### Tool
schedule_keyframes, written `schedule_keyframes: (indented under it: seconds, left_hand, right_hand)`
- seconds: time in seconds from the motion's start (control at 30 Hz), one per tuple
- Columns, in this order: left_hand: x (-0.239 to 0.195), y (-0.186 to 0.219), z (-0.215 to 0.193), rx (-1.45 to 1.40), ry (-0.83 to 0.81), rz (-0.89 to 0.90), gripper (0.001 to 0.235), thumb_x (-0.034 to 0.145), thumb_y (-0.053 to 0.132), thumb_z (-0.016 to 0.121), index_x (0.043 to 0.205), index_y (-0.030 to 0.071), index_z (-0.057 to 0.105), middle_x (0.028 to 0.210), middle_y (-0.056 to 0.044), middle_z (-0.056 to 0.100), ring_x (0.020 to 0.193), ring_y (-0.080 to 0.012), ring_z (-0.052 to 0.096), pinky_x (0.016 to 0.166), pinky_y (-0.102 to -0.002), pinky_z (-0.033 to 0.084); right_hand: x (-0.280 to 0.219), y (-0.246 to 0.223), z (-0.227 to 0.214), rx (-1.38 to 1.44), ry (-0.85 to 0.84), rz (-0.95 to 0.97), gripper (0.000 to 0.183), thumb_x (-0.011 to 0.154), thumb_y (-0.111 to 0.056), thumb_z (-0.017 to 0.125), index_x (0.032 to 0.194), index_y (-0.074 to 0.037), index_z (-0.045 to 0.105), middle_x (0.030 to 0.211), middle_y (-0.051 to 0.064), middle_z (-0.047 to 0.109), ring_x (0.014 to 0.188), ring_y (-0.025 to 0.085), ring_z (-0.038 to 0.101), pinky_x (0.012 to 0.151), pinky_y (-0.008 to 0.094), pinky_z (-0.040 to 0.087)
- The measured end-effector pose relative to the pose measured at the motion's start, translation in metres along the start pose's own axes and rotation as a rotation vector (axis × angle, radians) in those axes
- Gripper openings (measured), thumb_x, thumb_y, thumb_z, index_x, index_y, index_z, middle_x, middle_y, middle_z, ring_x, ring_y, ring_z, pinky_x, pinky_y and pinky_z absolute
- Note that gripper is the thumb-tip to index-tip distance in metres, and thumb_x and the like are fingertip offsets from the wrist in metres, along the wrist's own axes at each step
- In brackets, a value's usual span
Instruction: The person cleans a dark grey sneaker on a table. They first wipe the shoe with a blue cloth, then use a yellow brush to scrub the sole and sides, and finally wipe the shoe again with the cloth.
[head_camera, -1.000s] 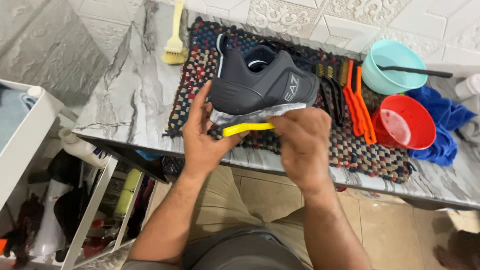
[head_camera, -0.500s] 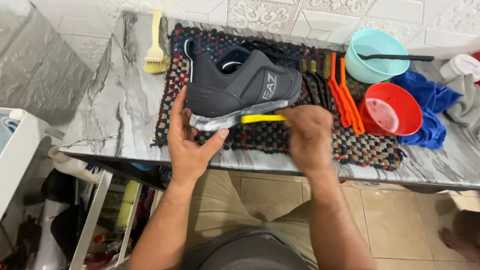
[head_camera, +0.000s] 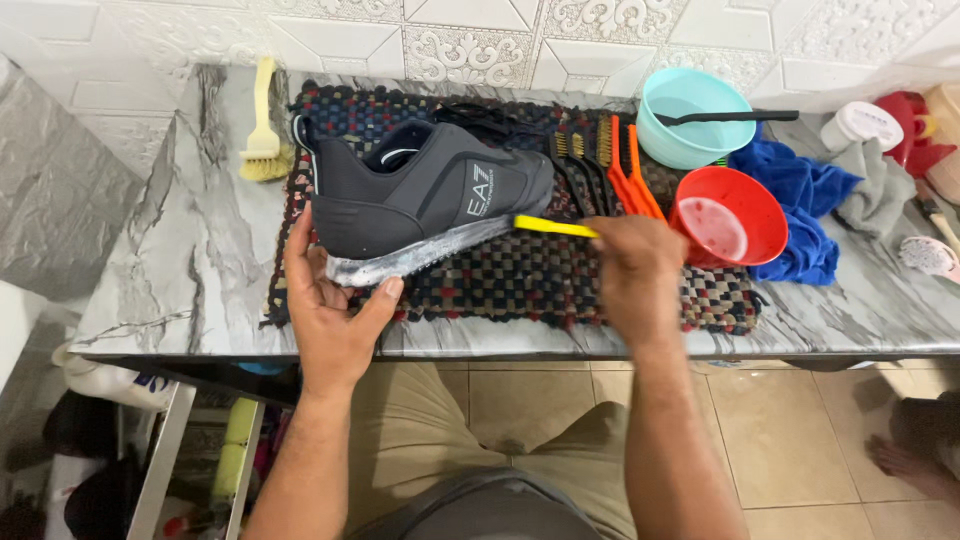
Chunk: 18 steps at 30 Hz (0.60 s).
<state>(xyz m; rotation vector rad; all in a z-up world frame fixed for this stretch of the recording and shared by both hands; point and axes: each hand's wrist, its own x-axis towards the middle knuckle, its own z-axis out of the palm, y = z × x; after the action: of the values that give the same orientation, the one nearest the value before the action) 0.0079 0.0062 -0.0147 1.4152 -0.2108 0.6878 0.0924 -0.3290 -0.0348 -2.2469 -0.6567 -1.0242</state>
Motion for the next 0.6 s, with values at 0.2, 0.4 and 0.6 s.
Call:
schedule_keyframes:
  seconds: [0.2, 0.4, 0.6]
  left_hand:
    - [-0.002, 0.008, 0.010, -0.046, -0.019, -0.003, 0.091, 0.087, 0.007, 0.074, 0.160, 0.007, 0.020, 0.161, -0.022, 0.036, 0.143, -0.0256, 0.045, 0.118, -0.036, 0.042]
    - [-0.003, 0.003, 0.005, 0.084, -0.072, 0.075, 0.088, 0.092, 0.009, 0.067, 0.163, 0.006, 0.015, 0.169, -0.025, 0.026, 0.152, -0.0330, 0.036, 0.123, -0.042, 0.035]
    - [-0.003, -0.008, -0.007, 0.029, 0.012, -0.171, 0.064, 0.090, 0.014, 0.072, 0.148, 0.006, 0.046, 0.131, -0.004, 0.061, 0.108, -0.0085, 0.056, 0.079, -0.022, 0.051]
  right_hand:
    - [0.033, -0.025, -0.120, -0.201, -0.092, 0.148, 0.029, 0.101, 0.007, 0.065, 0.124, -0.003, 0.079, 0.102, 0.012, 0.072, 0.094, 0.030, 0.063, 0.085, 0.044, 0.048]
    - [0.049, 0.037, -0.194, -0.691, -0.507, 0.593, 0.032, 0.090, -0.022, 0.062, 0.116, -0.019, 0.080, 0.106, 0.013, 0.073, 0.096, 0.039, 0.067, 0.079, 0.052, 0.048]
    - [0.056, 0.049, -0.169, -0.857, -0.682, 0.604, 0.038, 0.094, -0.027, 0.055, 0.124, -0.033, 0.077, 0.108, 0.012, 0.071, 0.102, 0.042, 0.069, 0.085, 0.057, 0.053]
